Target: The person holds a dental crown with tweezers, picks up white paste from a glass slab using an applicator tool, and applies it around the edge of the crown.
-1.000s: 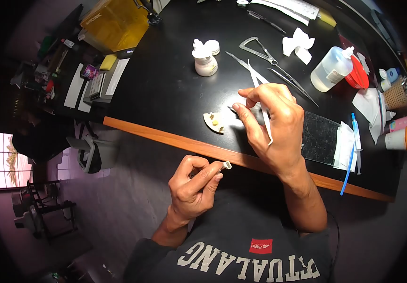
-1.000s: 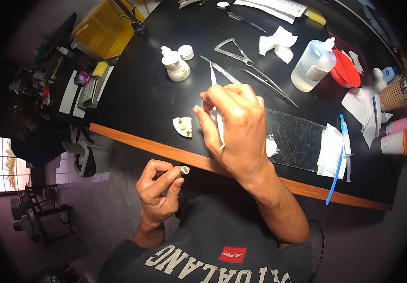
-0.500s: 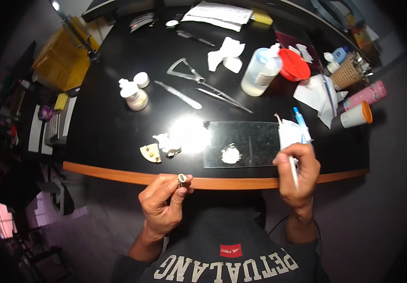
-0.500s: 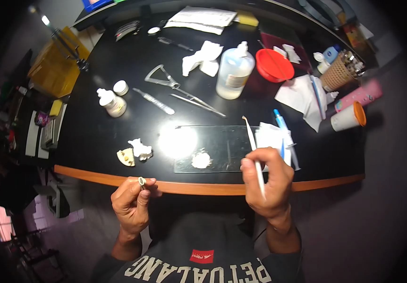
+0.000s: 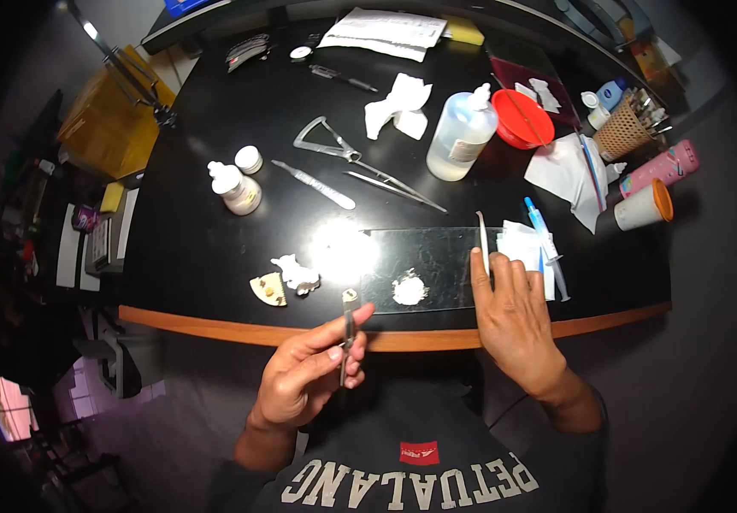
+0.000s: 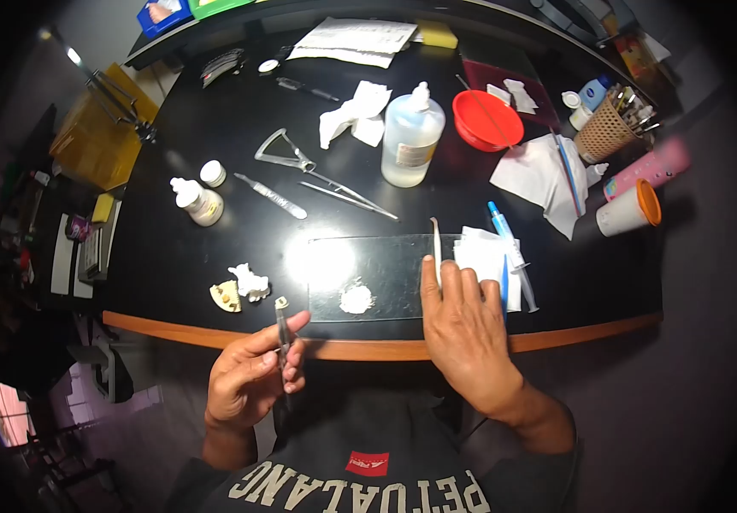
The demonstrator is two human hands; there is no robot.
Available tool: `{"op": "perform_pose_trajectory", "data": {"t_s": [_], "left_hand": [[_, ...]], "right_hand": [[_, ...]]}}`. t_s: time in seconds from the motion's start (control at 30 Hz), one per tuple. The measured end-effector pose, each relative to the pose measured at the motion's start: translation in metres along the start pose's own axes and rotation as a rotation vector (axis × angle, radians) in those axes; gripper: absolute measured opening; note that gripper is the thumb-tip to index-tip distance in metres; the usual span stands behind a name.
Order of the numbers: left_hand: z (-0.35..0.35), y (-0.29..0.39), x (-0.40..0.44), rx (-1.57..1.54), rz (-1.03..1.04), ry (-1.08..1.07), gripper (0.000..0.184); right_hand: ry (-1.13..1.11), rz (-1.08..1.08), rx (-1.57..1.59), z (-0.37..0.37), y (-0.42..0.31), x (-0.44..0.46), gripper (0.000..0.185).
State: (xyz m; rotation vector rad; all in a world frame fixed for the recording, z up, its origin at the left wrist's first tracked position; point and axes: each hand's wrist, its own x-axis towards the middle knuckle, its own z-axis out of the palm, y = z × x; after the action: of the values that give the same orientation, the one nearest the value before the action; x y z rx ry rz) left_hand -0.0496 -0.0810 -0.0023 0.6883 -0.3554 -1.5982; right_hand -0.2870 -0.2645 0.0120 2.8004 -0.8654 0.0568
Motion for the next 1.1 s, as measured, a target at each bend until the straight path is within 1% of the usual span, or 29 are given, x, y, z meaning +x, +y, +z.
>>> {"op": "perform_pose_trajectory", "data": {"t_s": [0.1, 0.13, 0.2, 0.3, 0.33, 0.4, 0.47, 0.57, 0.6, 0.7, 0.73, 0.83, 0.9, 0.97, 1.0, 1.03, 1.07, 1.1], "left_hand": [[0.001, -0.001, 0.002, -0.161, -0.033, -0.028, 0.061], [0.001, -0.002, 0.004, -0.129, -0.03, -0.006, 0.069], [0.002, -0.001, 0.007, -0.136, -0.035, 0.006, 0.069], [0.004, 0.001, 0.012, -0.198, -0.036, 0.025, 0.067], [0.004, 0.0, 0.014, -0.206, -0.025, 0.024, 0.067], [0.003, -0.003, 0.018, -0.218, 0.005, 0.016, 0.066], [0.002, -0.004, 0.019, -0.2, 0.009, 0.005, 0.065], [-0.001, -0.009, 0.02, -0.199, 0.038, -0.006, 0.062], [-0.002, -0.01, 0.02, -0.201, 0.053, -0.007, 0.06], [-0.003, -0.014, 0.023, -0.249, 0.087, -0.031, 0.054], [-0.006, -0.016, 0.024, -0.293, 0.1, -0.075, 0.048], [-0.005, -0.014, 0.025, -0.276, 0.088, -0.03, 0.046], [-0.006, -0.013, 0.027, -0.27, 0.115, -0.002, 0.045], [-0.004, -0.012, 0.032, -0.25, 0.162, 0.043, 0.042], [0.001, -0.011, 0.035, -0.237, 0.191, 0.078, 0.04], [0.005, -0.01, 0.04, -0.219, 0.224, 0.111, 0.037], [0.009, -0.009, 0.045, -0.152, 0.233, 0.153, 0.038], [0.008, -0.011, 0.051, -0.143, 0.258, 0.127, 0.039]], "right_hand": [[-0.058, -0.017, -0.002, -0.007, -0.001, 0.0, 0.058], [-0.073, -0.028, 0.024, -0.013, 0.001, 0.0, 0.059], [-0.084, -0.06, 0.083, -0.027, 0.004, 0.003, 0.06], [0.007, -0.125, 0.337, -0.034, 0.011, 0.03, 0.055], [0.11, -0.114, 0.408, -0.03, 0.007, 0.047, 0.044], [0.251, -0.061, 0.398, -0.009, -0.003, 0.083, 0.037], [0.244, -0.013, 0.298, 0.013, -0.009, 0.114, 0.023], [0.101, 0.036, 0.264, 0.013, -0.02, 0.134, 0.011], [0.168, 0.07, 0.282, 0.013, -0.024, 0.138, 0.006], [0.203, 0.087, 0.34, 0.019, -0.023, 0.14, 0.009], [0.253, 0.083, 0.355, 0.017, -0.024, 0.137, 0.012], [0.438, 0.118, 0.458, -0.02, -0.023, 0.107, 0.016], [0.512, 0.148, 0.688, -0.048, -0.021, 0.079, 0.015], [0.37, 0.08, 0.863, -0.07, -0.013, 0.046, 0.021], [0.353, 0.001, 0.941, -0.065, -0.014, 0.033, 0.025], [0.349, -0.083, 0.955, -0.063, -0.018, 0.021, 0.032], [0.408, -0.172, 0.905, -0.061, -0.026, 0.016, 0.035], [0.461, -0.254, 0.857, -0.059, -0.035, 0.01, 0.039]]}}
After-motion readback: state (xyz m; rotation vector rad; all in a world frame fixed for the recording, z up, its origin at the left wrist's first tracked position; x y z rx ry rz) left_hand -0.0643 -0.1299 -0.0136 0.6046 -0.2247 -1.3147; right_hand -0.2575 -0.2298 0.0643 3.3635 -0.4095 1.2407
